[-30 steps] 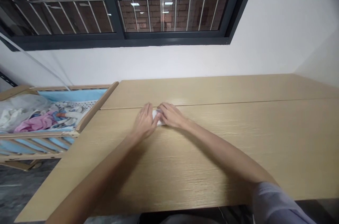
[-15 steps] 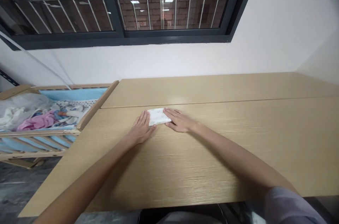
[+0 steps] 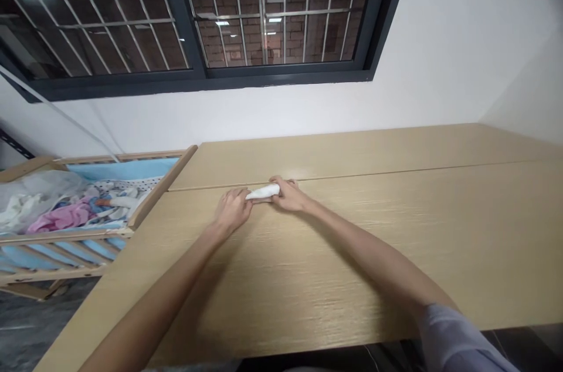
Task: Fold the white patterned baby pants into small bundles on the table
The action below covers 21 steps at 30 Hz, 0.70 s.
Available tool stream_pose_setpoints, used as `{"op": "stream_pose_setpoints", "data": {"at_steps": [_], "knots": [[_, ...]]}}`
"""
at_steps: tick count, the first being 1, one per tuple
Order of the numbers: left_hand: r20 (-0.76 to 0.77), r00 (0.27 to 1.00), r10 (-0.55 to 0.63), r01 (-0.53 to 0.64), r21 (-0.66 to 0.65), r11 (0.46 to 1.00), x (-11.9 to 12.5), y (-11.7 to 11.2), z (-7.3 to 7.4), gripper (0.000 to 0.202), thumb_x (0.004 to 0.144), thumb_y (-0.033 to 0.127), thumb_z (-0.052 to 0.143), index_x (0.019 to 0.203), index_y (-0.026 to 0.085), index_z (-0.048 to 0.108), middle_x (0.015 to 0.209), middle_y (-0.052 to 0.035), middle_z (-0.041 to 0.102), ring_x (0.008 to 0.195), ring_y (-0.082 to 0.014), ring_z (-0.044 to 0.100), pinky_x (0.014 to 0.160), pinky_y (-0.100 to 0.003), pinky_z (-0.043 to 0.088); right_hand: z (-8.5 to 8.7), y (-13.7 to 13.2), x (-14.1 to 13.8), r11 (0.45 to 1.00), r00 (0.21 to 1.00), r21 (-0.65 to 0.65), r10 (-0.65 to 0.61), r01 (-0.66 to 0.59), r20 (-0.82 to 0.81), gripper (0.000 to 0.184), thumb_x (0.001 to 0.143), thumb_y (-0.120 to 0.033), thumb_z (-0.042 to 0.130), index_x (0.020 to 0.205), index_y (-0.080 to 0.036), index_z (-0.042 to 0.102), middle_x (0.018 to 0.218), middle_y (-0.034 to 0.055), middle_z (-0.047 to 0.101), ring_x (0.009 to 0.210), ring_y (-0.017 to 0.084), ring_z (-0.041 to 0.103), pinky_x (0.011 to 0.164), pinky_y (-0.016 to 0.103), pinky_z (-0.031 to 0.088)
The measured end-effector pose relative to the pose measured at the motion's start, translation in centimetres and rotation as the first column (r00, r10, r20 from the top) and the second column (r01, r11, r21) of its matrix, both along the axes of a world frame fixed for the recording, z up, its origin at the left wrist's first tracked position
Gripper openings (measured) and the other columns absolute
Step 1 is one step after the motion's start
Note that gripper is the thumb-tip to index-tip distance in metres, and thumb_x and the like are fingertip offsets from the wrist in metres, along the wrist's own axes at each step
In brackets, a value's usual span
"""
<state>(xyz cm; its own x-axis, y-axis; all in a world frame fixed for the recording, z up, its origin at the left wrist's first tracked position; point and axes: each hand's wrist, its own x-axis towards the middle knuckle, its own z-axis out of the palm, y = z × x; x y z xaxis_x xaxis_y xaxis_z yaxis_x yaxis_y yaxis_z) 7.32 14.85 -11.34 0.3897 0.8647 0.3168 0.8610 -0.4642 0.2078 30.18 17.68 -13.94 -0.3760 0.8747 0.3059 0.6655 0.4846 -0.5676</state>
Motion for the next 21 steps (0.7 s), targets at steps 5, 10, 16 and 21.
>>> {"op": "stream_pose_setpoints", "data": {"at_steps": [5,10,16,21], "knots": [[0.223,0.972,0.076,-0.051,-0.116,0.992,0.3,-3.1,2.6,0.040,0.094,0.045,0.049,0.123,0.018,0.057,0.098,-0.0054,0.075,0.087,-0.0217,0.070,0.075,-0.031,0.053,4.2,0.1,0.7,0.986,0.909,-0.144,0.015,-0.082,-0.417,0.056,0.087,-0.039,0.063,0.135,-0.019,0.041,0.099,0.0047,0.065,0.084,0.020,0.064,0.074,0.032,0.052],[0.280,0.930,0.239,-0.111,-0.405,0.907,1.0,-5.0,0.7,0.061,0.085,0.052,0.064,0.129,0.016,0.044,0.070,0.0025,0.067,0.068,-0.0211,0.068,0.061,-0.028,0.047,4.2,0.4,0.4,0.954,0.955,-0.294,-0.024,-0.067,-0.294,0.061,0.077,-0.044,0.079,0.127,-0.019,0.053,0.108,0.0067,0.062,0.088,0.018,0.063,0.072,0.028,0.051],[0.012,0.965,0.262,-0.241,-0.352,0.904,2.0,-5.8,-1.1,0.043,0.091,0.049,0.057,0.119,0.017,0.054,0.093,-0.0109,0.072,0.092,-0.0313,0.069,0.076,-0.038,0.048,0.7,1.3,-0.5,0.964,1.000,-0.264,0.018,-0.023,-0.020,0.046,0.084,-0.036,0.076,0.122,-0.013,0.059,0.116,0.0125,0.066,0.103,0.023,0.064,0.089,0.033,0.051],[-0.196,0.979,0.048,-0.043,0.030,0.999,2.9,-9.6,-0.4,0.045,0.098,0.047,0.045,0.121,0.011,0.059,0.120,-0.0222,0.065,0.114,-0.0388,0.059,0.094,-0.051,0.045,2.6,-1.4,-0.8,0.959,0.956,0.003,0.282,-0.283,0.087,0.048,0.102,-0.041,0.050,0.142,-0.015,0.051,0.147,0.0167,0.052,0.139,0.028,0.045,0.115,0.044,0.034]]}}
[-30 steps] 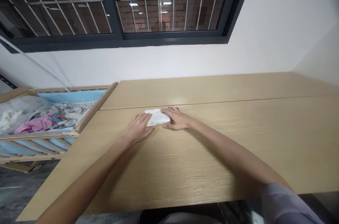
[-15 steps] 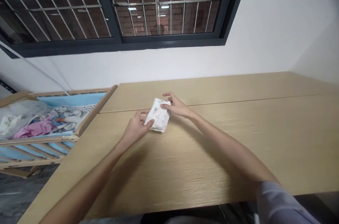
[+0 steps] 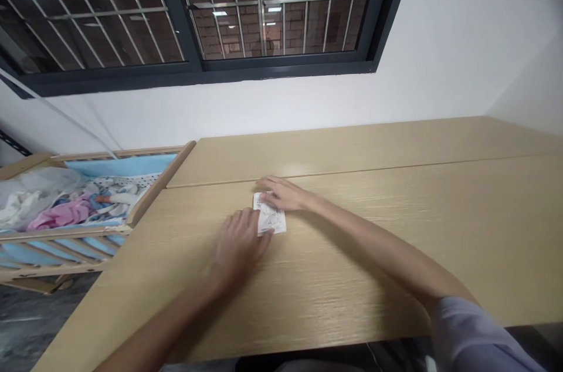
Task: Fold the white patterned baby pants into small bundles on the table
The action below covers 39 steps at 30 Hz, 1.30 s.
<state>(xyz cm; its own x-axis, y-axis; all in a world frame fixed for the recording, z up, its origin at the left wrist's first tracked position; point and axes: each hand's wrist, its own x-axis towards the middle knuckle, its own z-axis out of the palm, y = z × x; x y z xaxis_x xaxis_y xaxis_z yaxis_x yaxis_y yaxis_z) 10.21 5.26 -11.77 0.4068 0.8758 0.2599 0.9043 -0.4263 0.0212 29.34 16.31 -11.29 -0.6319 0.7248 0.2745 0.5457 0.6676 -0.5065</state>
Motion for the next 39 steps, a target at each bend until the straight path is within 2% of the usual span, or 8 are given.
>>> {"op": "stream_pose_setpoints", "data": {"at_steps": [5,9,15,23,26,30,34,39], "knots": [[-0.054,0.980,-0.192,0.189,-0.057,0.980,1.1,-2.8,-1.9,0.051,0.097,0.050,0.047,0.126,0.010,0.061,0.125,-0.0213,0.066,0.119,-0.0359,0.061,0.100,-0.051,0.049,-0.2,-4.0,-1.7,0.933,0.938,-0.113,0.345,-0.341,0.019,0.052,0.107,-0.047,0.035,0.152,-0.022,0.044,0.161,0.0050,0.037,0.151,0.021,0.029,0.125,0.040,0.019],[-0.048,0.985,-0.164,0.156,-0.138,0.978,1.3,-3.3,-2.8,0.048,0.099,0.046,0.043,0.124,0.010,0.063,0.125,-0.0214,0.067,0.119,-0.0356,0.062,0.102,-0.052,0.050,-2.3,-4.2,-1.6,0.902,0.914,-0.198,0.401,-0.383,0.064,0.054,0.107,-0.047,0.033,0.154,-0.021,0.042,0.161,0.0041,0.037,0.151,0.019,0.028,0.126,0.037,0.015],[-0.058,0.986,-0.154,0.147,-0.103,0.984,1.4,-3.1,-3.4,0.065,0.099,0.048,0.043,0.143,0.001,0.045,0.150,-0.0276,0.046,0.141,-0.0413,0.044,0.107,-0.055,0.047,-3.3,-0.2,0.6,0.949,0.939,-0.109,0.309,-0.295,0.148,0.052,0.107,-0.041,0.037,0.157,-0.029,0.034,0.164,-0.0009,0.028,0.154,0.019,0.020,0.127,0.042,0.006],[0.051,0.984,-0.169,0.172,-0.060,0.983,0.9,-2.6,-3.5,0.054,0.100,0.045,0.042,0.137,0.007,0.051,0.144,-0.0239,0.055,0.136,-0.0371,0.049,0.108,-0.053,0.044,-3.3,4.2,1.2,0.999,0.971,-0.044,0.027,-0.017,0.236,0.060,0.104,-0.052,0.033,0.158,-0.025,0.033,0.166,0.0043,0.024,0.155,0.023,0.018,0.126,0.043,0.010],[0.114,0.993,-0.044,0.054,-0.090,0.994,-0.2,-0.7,-1.4,0.043,0.101,0.043,0.037,0.122,0.014,0.060,0.127,-0.0174,0.065,0.123,-0.0299,0.058,0.105,-0.045,0.044,-2.2,4.0,1.3,0.994,0.986,0.010,-0.111,0.111,0.122,0.061,0.104,-0.050,0.033,0.157,-0.019,0.036,0.164,0.0106,0.030,0.152,0.026,0.026,0.124,0.045,0.019],[0.038,0.973,0.227,-0.218,-0.163,0.962,-1.5,2.9,0.8,0.049,0.100,0.050,0.033,0.106,0.012,0.063,0.112,-0.0215,0.067,0.111,-0.0351,0.061,0.095,-0.047,0.044,-1.2,2.6,1.5,0.964,0.959,0.018,-0.263,0.266,-0.107,0.042,0.100,-0.034,0.047,0.132,-0.012,0.062,0.133,0.0174,0.063,0.125,0.025,0.058,0.107,0.036,0.040],[-0.004,0.978,0.209,-0.201,-0.297,0.934,-1.1,6.1,0.5,0.050,0.095,0.056,0.040,0.095,0.014,0.067,0.098,-0.0197,0.073,0.097,-0.0346,0.068,0.084,-0.041,0.048,-1.7,1.1,0.9,0.949,0.940,-0.095,-0.312,0.301,-0.138,0.021,0.090,-0.031,0.064,0.099,-0.014,0.070,0.097,0.0090,0.072,0.086,0.019,0.064,0.079,0.028,0.048],[0.055,0.989,0.135,-0.106,-0.358,0.928,-0.5,6.6,-0.3,0.035,0.094,0.045,0.045,0.100,0.016,0.066,0.099,-0.0138,0.075,0.091,-0.0262,0.070,0.073,-0.030,0.045,-2.8,-1.2,0.0,0.925,0.913,-0.125,-0.375,0.358,-0.158,0.025,0.076,-0.027,0.076,0.095,-0.014,0.065,0.102,0.0092,0.065,0.095,0.020,0.058,0.080,0.029,0.045]]}}
